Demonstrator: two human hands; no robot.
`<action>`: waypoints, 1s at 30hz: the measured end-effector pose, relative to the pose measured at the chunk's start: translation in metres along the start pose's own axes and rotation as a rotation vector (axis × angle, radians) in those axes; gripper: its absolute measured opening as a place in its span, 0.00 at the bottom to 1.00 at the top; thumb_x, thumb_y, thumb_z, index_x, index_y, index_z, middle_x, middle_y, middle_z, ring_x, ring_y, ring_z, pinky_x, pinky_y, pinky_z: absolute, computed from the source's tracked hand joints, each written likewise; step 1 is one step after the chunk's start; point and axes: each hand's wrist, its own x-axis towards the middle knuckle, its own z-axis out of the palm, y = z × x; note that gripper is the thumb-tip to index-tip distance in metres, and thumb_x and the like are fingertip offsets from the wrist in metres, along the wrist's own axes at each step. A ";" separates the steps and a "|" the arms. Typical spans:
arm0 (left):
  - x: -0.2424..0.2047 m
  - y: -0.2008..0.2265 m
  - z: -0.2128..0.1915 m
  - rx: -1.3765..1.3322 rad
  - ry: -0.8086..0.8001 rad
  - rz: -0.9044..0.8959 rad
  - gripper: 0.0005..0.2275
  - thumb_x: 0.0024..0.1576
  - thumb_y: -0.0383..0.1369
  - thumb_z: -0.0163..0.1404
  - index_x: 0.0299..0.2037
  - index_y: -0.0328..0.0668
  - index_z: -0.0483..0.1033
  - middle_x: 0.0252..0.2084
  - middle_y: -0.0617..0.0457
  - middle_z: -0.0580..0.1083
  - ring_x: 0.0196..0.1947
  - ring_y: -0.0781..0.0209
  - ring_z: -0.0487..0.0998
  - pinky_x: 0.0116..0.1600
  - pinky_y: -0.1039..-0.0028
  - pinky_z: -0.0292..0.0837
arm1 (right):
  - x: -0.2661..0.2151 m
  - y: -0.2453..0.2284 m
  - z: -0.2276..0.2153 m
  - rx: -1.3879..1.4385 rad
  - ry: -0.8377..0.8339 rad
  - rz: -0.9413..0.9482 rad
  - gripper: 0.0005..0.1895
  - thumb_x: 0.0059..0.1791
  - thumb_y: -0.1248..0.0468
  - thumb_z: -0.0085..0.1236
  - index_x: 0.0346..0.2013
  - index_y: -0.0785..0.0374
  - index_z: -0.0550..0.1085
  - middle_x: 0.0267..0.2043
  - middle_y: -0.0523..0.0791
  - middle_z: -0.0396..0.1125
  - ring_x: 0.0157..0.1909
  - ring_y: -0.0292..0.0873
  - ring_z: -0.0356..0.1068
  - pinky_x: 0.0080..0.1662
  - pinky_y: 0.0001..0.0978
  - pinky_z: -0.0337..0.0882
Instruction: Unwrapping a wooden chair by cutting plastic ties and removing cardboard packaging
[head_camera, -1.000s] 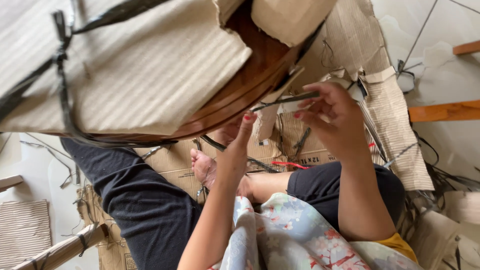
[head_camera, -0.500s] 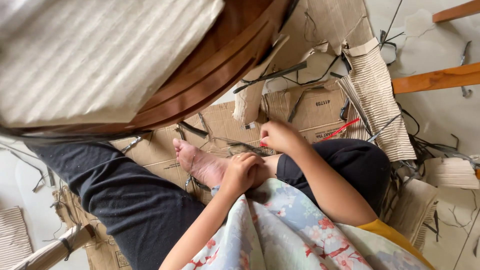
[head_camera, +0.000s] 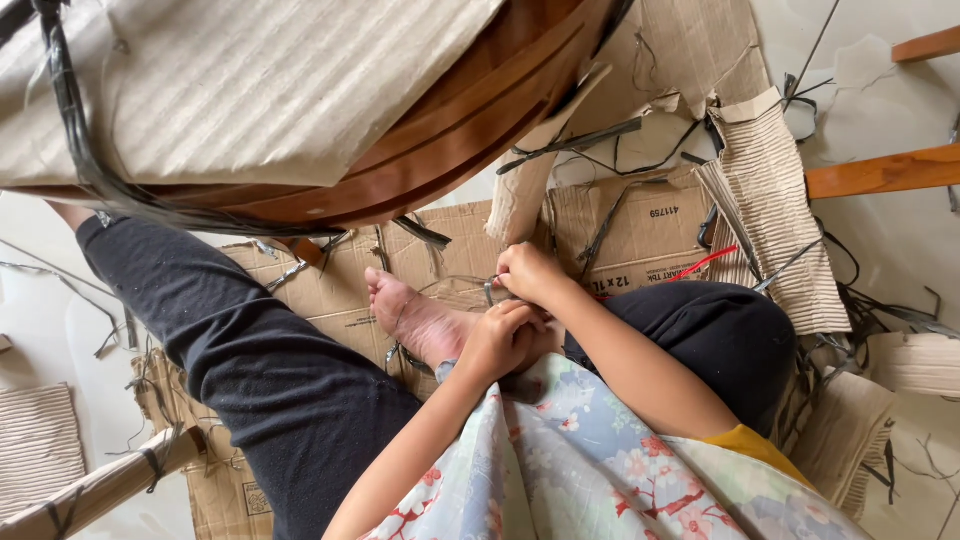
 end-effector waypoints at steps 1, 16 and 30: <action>0.001 0.004 -0.002 0.001 0.000 0.001 0.07 0.47 0.22 0.53 0.31 0.47 0.75 0.32 0.52 0.76 0.36 0.49 0.81 0.44 0.63 0.77 | -0.009 -0.003 -0.013 0.001 0.001 -0.001 0.05 0.47 0.55 0.61 0.32 0.44 0.83 0.37 0.40 0.78 0.49 0.46 0.77 0.51 0.43 0.78; 0.006 0.002 -0.001 -0.454 0.456 -0.369 0.13 0.58 0.27 0.58 0.50 0.36 0.71 0.45 0.47 0.74 0.48 0.55 0.77 0.58 0.59 0.72 | -0.072 0.002 -0.132 0.260 0.122 -0.103 0.08 0.48 0.63 0.62 0.33 0.65 0.82 0.33 0.54 0.74 0.40 0.54 0.75 0.44 0.44 0.75; 0.036 0.022 0.012 -0.610 0.236 -0.450 0.14 0.71 0.33 0.40 0.37 0.39 0.78 0.15 0.59 0.64 0.20 0.69 0.62 0.31 0.80 0.66 | -0.111 0.032 -0.185 0.125 0.061 -0.064 0.08 0.43 0.58 0.63 0.22 0.56 0.82 0.23 0.46 0.76 0.34 0.52 0.77 0.42 0.43 0.74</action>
